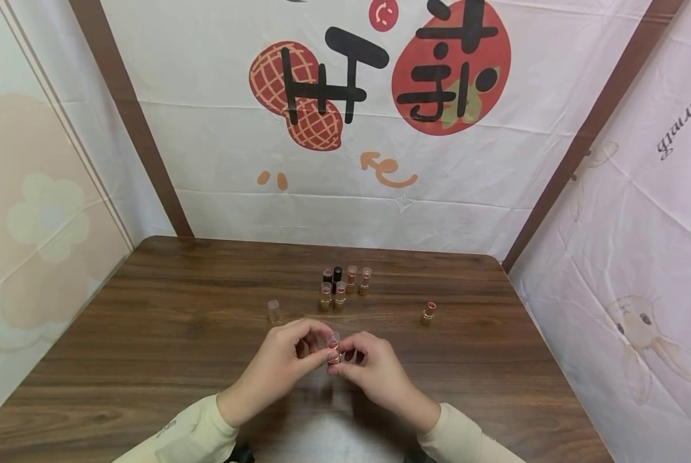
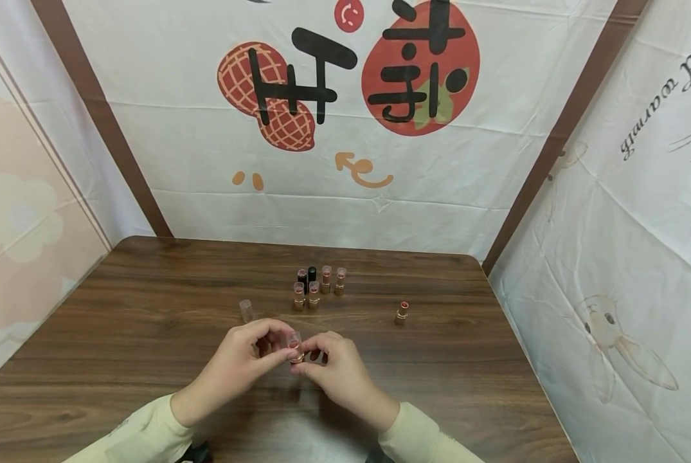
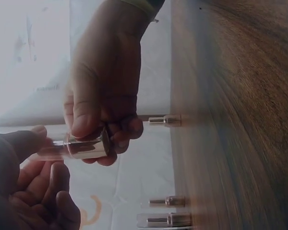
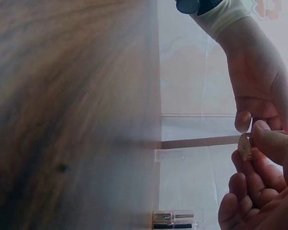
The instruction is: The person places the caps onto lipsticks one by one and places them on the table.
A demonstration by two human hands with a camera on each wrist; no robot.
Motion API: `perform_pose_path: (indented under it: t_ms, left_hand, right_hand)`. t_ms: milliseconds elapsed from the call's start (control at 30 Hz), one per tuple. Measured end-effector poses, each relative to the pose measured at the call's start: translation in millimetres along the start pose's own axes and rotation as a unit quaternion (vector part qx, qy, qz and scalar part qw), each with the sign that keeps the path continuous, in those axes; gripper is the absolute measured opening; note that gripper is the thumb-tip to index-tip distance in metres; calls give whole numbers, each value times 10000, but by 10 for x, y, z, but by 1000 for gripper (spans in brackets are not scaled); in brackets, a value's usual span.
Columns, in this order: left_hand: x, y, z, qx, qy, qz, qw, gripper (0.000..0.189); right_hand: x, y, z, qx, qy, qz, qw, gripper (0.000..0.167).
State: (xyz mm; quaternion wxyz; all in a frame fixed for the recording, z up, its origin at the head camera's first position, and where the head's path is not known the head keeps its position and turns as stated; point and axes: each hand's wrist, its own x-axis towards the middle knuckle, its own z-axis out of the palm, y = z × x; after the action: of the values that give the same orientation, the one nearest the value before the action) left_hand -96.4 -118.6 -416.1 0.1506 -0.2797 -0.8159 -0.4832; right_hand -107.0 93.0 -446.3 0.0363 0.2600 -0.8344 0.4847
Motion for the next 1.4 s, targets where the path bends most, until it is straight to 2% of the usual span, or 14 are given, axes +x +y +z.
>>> perform_pose_path:
  t_ms: [167,467,600,733,1000,1200,1400]
  left_hand:
    - [-22,-2,4,-62,-91,17,9999,22]
    - [-45,-14,28,-25,-95,319,9994,21]
    - [-45,-15,30,1,-102,302,9995,22]
    - [-42,-14,37,48,-152,111,9998,23]
    - [-17,-44,40,182,-409,-149,9989,24]
    - [33,-66,-22,626,-265,-431,9968,31]
    - [67,-60,-89,615,-277,-629,9957,20]
  right_hand:
    - [-12,-40,1,-15,-17,-139,9999,20]
    - [-17,-67,-14,-164,-44,-223,9996,19]
    - [-12,-77,-21,-198,2,-292,9994,19]
    - [-10,-66,-28,-329,-77,-313,9989,20]
    - [41,-16,-87,-1280,-370,-465,9900,20]
    - [178,61,-208,-1146,-287,-126,9929,17]
    - [436,291,-306,-1019,70,348,9942,18]
